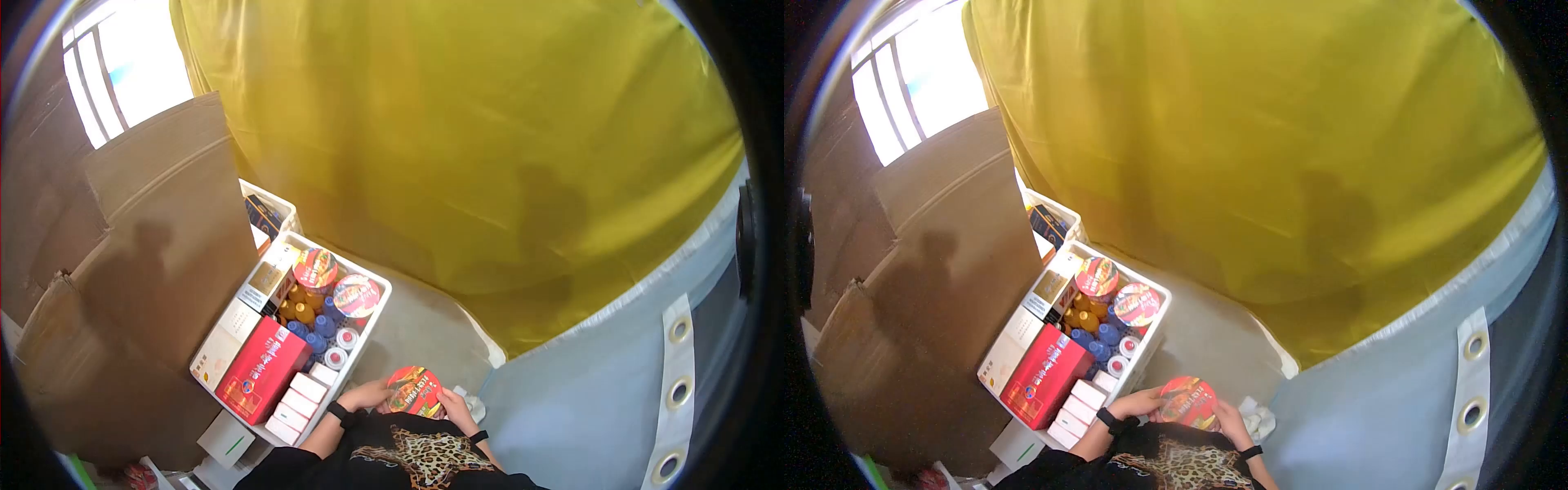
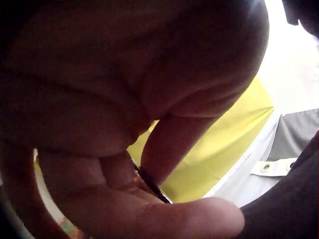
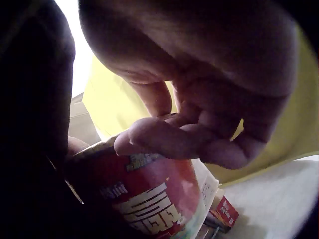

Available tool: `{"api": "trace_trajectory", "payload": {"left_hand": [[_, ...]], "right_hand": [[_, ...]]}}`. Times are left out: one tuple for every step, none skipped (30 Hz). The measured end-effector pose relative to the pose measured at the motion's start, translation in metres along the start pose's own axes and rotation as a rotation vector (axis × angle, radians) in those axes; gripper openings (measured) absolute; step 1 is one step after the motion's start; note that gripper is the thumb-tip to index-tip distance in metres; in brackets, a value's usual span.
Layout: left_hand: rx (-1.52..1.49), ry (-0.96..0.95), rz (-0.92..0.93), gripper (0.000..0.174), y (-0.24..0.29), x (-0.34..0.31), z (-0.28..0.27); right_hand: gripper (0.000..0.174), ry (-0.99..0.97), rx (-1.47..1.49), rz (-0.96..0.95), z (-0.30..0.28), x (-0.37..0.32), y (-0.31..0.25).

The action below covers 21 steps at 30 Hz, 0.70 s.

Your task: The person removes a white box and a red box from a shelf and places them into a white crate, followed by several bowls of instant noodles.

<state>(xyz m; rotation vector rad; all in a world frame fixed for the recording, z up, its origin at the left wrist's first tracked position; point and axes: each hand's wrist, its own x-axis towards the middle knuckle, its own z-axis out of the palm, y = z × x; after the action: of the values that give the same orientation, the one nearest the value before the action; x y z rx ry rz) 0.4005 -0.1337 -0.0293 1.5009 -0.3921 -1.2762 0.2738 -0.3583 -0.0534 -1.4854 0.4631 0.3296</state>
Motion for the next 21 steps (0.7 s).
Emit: {"api": "trace_trajectory", "payload": {"left_hand": [[0.016,-0.007,0.025,0.047,0.005,0.002,-0.009],[0.009,0.001,0.027,0.047,0.007,0.002,-0.018],[0.026,0.036,0.031,0.047,0.013,0.0,-0.026],[0.047,0.073,0.037,0.047,0.02,-0.001,-0.036],[0.045,0.083,0.041,0.047,0.026,-0.003,-0.046],[0.016,0.11,0.037,0.047,0.03,-0.007,-0.054],[-0.018,0.134,0.028,0.046,0.036,-0.014,-0.058],[-0.078,0.184,0.028,0.045,0.043,-0.022,-0.063],[-0.102,0.191,0.011,0.045,0.046,-0.028,-0.064],[-0.129,0.225,-0.004,0.046,0.048,-0.033,-0.066],[-0.151,0.264,-0.012,0.046,0.05,-0.034,-0.07],[-0.239,0.277,0.028,0.047,0.048,-0.036,-0.071],[-0.256,0.298,0.028,0.047,0.039,-0.034,-0.072],[-0.307,0.299,0.02,0.047,0.028,-0.031,-0.074],[-0.36,0.3,0.016,0.046,0.02,-0.029,-0.076],[-0.417,0.3,0.039,0.05,0.021,-0.031,-0.077],[-0.443,0.331,0.046,0.05,0.018,-0.03,-0.081],[-0.503,0.306,0.037,0.053,0.013,-0.027,-0.085],[-0.562,0.281,0.027,0.056,0.012,-0.028,-0.088],[-0.583,0.311,0.03,0.056,0.013,-0.029,-0.09],[-0.568,0.357,0.046,0.058,0.021,-0.031,-0.096]], "right_hand": [[0.031,-0.01,-0.009,-0.004,0.002,0.012,-0.009],[0.031,-0.007,-0.022,-0.025,0.004,0.024,-0.017],[0.031,-0.004,-0.034,-0.046,0.009,0.034,-0.027],[0.032,0.028,-0.039,-0.04,0.015,0.044,-0.038],[0.032,0.019,-0.044,-0.044,0.018,0.057,-0.045],[0.033,0.007,-0.046,-0.063,0.022,0.069,-0.05],[0.033,-0.006,-0.048,-0.073,0.028,0.079,-0.053],[0.033,-0.019,-0.05,-0.054,0.033,0.087,-0.056],[0.033,-0.005,-0.059,-0.094,0.04,0.094,-0.06],[0.033,0.007,-0.07,-0.137,0.045,0.099,-0.062],[0.033,-0.014,-0.077,-0.126,0.049,0.105,-0.064],[0.032,0.001,-0.109,-0.126,0.051,0.112,-0.068],[0.032,-0.006,-0.134,-0.123,0.053,0.121,-0.07],[0.031,-0.013,-0.158,-0.121,0.055,0.129,-0.072],[0.03,-0.046,-0.164,-0.099,0.055,0.137,-0.074],[0.028,-0.083,-0.172,-0.077,0.056,0.145,-0.079],[0.028,-0.118,-0.192,-0.071,0.056,0.155,-0.086],[0.027,-0.157,-0.22,-0.056,0.059,0.162,-0.101],[0.026,-0.196,-0.245,-0.04,0.063,0.17,-0.113],[0.026,-0.23,-0.256,-0.034,0.067,0.179,-0.123],[0.025,-0.274,-0.295,-0.091,0.069,0.191,-0.134]]}}
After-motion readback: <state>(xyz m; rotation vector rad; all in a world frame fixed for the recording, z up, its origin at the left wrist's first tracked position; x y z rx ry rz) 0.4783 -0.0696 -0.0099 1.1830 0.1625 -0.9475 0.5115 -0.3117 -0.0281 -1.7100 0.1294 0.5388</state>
